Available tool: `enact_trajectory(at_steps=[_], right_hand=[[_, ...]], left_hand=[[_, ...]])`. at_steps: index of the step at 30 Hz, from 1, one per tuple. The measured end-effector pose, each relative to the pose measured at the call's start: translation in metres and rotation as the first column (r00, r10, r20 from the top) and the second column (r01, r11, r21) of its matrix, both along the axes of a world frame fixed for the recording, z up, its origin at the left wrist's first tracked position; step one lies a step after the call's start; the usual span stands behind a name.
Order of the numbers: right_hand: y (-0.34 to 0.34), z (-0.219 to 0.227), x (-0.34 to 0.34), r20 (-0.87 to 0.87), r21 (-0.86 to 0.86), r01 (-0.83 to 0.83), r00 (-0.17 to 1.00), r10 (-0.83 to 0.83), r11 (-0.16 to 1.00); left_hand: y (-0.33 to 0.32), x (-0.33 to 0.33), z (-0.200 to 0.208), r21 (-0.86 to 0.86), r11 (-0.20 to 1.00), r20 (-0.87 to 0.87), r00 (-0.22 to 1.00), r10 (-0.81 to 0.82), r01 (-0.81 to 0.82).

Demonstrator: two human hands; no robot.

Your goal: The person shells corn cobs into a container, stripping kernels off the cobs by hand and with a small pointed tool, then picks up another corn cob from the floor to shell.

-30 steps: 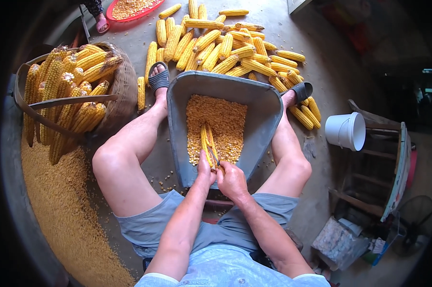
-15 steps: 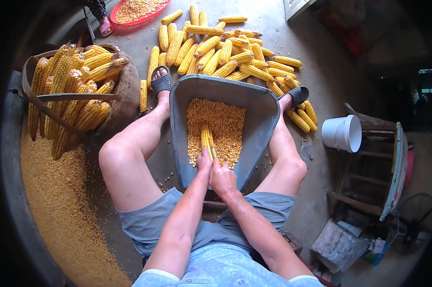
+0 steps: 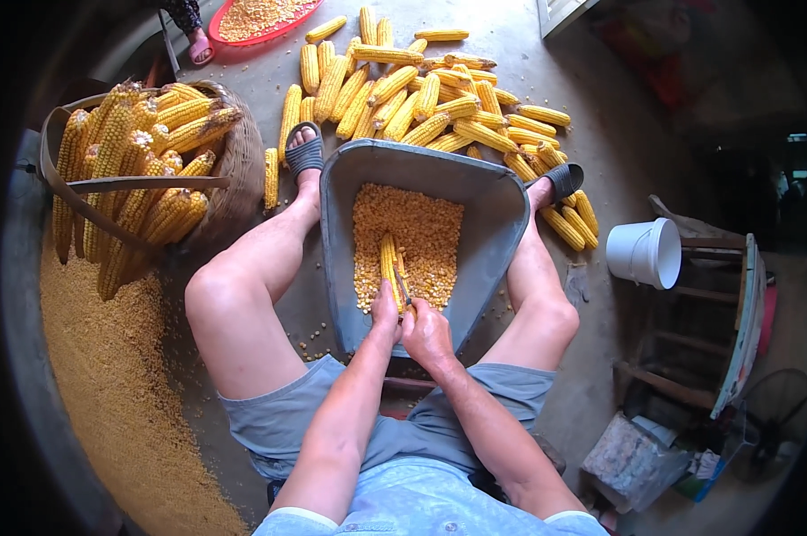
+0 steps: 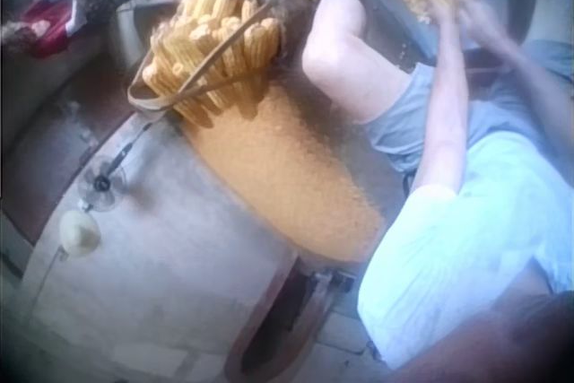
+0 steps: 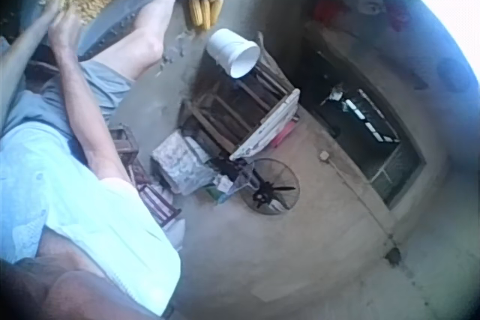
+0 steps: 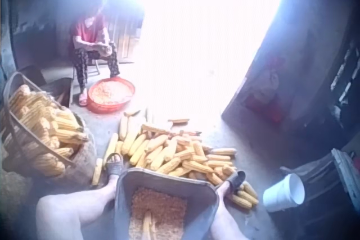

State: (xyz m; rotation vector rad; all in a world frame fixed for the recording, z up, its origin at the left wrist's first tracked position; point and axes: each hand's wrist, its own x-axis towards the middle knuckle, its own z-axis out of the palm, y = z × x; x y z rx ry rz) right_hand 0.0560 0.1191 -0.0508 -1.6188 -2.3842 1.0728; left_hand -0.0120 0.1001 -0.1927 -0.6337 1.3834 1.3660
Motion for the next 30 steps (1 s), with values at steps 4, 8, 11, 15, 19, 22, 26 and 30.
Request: enact_trajectory(at_steps=[4, 8, 11, 15, 19, 22, 26, 30], right_hand=[[0.000, -0.008, -0.019, 0.067, -0.021, 0.016, 0.998, -0.015, 1.000], [0.004, -0.017, -0.036, 0.105, -0.031, 0.052, 0.993, -0.049, 0.998], [0.033, -0.041, -0.045, 0.122, -0.038, 0.131, 0.985, -0.126, 0.991], [0.086, -0.064, -0.036, 0.113, -0.032, -0.009, 0.993, 0.012, 0.999], [0.076, -0.043, -0.012, 0.024, -0.037, -0.021, 0.999, 0.021, 0.999], [0.046, -0.012, -0.003, -0.002, -0.088, -0.045, 0.999, 0.045, 0.995], [0.024, -0.013, 0.010, -0.123, 0.030, -0.056, 0.991, 0.060, 0.998], [0.024, -0.026, 0.002, -0.053, 0.023, -0.014, 0.998, 0.015, 1.000]], left_hand=[[-0.003, -0.007, -0.013, -0.269, 0.916, -0.180, 0.918, -0.353, 0.299], [-0.004, -0.001, -0.003, -0.125, 0.963, -0.077, 0.966, -0.248, 0.238], [-0.005, 0.008, 0.021, 0.060, 0.996, 0.118, 0.991, -0.068, 0.061], [0.002, -0.001, 0.027, 0.108, 0.994, 0.246, 0.968, -0.047, 0.020], [-0.004, -0.008, 0.015, 0.200, 0.979, 0.235, 0.972, -0.023, -0.026], [-0.010, -0.015, 0.014, 0.168, 0.985, 0.218, 0.976, -0.011, -0.027], [-0.003, -0.008, 0.012, 0.158, 0.984, 0.218, 0.975, 0.041, -0.077], [0.000, -0.001, 0.004, 0.126, 0.988, 0.148, 0.986, 0.074, -0.093]])
